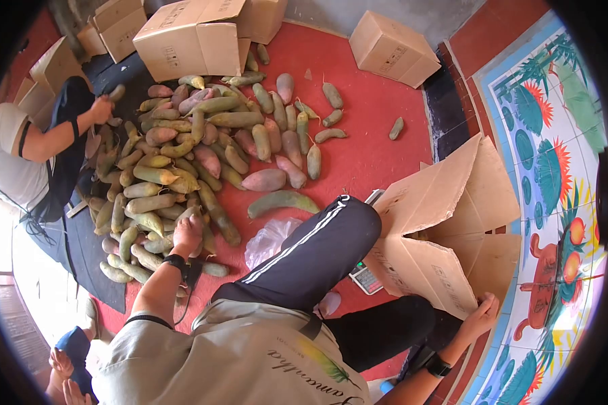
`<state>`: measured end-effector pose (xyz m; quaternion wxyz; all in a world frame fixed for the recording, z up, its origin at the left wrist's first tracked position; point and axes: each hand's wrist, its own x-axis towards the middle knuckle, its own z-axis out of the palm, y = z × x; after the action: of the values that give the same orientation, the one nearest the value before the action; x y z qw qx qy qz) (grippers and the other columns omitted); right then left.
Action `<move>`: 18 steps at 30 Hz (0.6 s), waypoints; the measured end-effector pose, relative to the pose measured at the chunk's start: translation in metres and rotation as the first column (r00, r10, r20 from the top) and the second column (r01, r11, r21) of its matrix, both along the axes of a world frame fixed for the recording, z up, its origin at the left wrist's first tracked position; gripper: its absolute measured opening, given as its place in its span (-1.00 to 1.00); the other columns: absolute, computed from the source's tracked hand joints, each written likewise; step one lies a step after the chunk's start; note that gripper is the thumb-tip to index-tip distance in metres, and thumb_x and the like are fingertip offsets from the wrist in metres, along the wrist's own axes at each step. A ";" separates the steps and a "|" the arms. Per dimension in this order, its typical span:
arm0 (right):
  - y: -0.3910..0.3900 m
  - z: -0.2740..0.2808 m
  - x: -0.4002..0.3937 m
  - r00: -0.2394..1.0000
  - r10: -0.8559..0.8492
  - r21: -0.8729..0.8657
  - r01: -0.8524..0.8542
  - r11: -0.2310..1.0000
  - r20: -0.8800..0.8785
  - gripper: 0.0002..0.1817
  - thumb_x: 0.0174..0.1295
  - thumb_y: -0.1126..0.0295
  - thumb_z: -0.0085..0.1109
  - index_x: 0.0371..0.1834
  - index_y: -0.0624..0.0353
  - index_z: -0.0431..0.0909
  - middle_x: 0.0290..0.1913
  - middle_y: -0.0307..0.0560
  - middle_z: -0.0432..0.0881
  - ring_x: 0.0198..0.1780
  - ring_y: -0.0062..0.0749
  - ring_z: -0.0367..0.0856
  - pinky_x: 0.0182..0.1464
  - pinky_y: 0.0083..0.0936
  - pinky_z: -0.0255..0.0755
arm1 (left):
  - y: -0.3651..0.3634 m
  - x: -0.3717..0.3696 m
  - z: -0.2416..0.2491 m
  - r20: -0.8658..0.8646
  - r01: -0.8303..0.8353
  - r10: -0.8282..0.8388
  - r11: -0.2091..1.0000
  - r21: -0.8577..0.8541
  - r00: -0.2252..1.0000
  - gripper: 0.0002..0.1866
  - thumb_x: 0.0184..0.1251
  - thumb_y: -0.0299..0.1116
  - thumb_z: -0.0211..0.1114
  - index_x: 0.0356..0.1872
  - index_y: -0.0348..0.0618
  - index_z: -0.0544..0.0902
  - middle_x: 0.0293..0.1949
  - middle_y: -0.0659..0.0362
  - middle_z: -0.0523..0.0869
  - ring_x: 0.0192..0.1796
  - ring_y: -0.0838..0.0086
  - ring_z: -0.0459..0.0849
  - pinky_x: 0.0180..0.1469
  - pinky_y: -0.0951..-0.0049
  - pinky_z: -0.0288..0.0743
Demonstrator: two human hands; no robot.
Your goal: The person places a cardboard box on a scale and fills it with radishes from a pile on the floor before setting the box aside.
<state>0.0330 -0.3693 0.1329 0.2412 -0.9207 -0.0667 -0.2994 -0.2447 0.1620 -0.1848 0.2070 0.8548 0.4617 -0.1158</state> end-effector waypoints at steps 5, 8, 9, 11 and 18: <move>0.010 0.005 -0.004 1.000 -0.008 0.023 0.007 1.000 0.025 -0.82 0.29 0.42 -0.09 -0.30 0.33 0.46 -0.42 -0.06 0.49 -0.36 -0.38 0.48 -0.28 -0.50 0.39 | -0.010 0.034 0.024 0.349 -0.187 0.187 0.982 -0.035 0.918 -0.08 -0.33 -0.29 0.47 0.19 -0.31 0.23 0.07 -0.11 0.43 0.18 0.09 0.36 0.21 0.29 0.27; 0.032 0.012 -0.016 0.984 0.032 -0.109 -0.013 0.994 0.177 -0.84 0.26 0.46 -0.05 -0.23 0.34 0.46 -0.30 0.00 0.51 -0.26 -0.27 0.49 -0.17 -0.43 0.37 | -0.014 0.064 0.048 0.546 -0.215 0.275 0.961 -0.172 0.791 -0.07 -0.31 -0.28 0.49 0.19 -0.33 0.22 0.03 -0.12 0.47 0.12 0.15 0.44 0.17 0.37 0.31; 0.036 0.015 -0.020 0.983 0.035 -0.110 -0.016 0.994 0.181 -0.84 0.26 0.46 -0.05 -0.23 0.34 0.46 -0.30 0.00 0.51 -0.26 -0.27 0.49 -0.17 -0.43 0.37 | -0.017 0.074 0.067 0.549 -0.218 0.278 0.960 -0.174 0.788 -0.07 -0.31 -0.28 0.49 0.19 -0.33 0.22 0.03 -0.12 0.47 0.12 0.15 0.44 0.17 0.37 0.31; 0.044 0.018 -0.029 0.976 0.061 -0.215 -0.015 0.977 0.207 -0.83 0.25 0.48 -0.07 -0.18 0.35 0.46 -0.19 0.06 0.50 -0.17 -0.16 0.47 -0.09 -0.38 0.34 | -0.029 0.093 0.111 0.650 -0.088 0.513 0.818 -0.569 0.561 -0.19 -0.20 -0.32 0.48 0.15 -0.31 0.26 -0.02 -0.01 0.50 0.06 0.30 0.48 0.14 0.42 0.32; 0.106 0.011 -0.066 0.920 0.387 -0.238 -0.362 0.901 0.068 -0.76 0.11 0.51 0.03 -0.13 0.30 0.45 -0.16 0.09 0.48 -0.10 -0.09 0.47 -0.01 -0.30 0.32 | -0.079 0.131 0.208 0.529 0.535 0.750 0.280 -0.797 0.396 -0.40 0.00 -0.34 0.40 0.08 -0.19 0.31 -0.07 0.18 0.49 0.03 0.47 0.45 0.15 0.36 0.29</move>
<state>-0.0325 -0.2632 0.1435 0.1865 -0.8932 -0.2888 -0.2899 -0.1138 0.0830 0.0231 0.8894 0.4008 0.1693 0.1400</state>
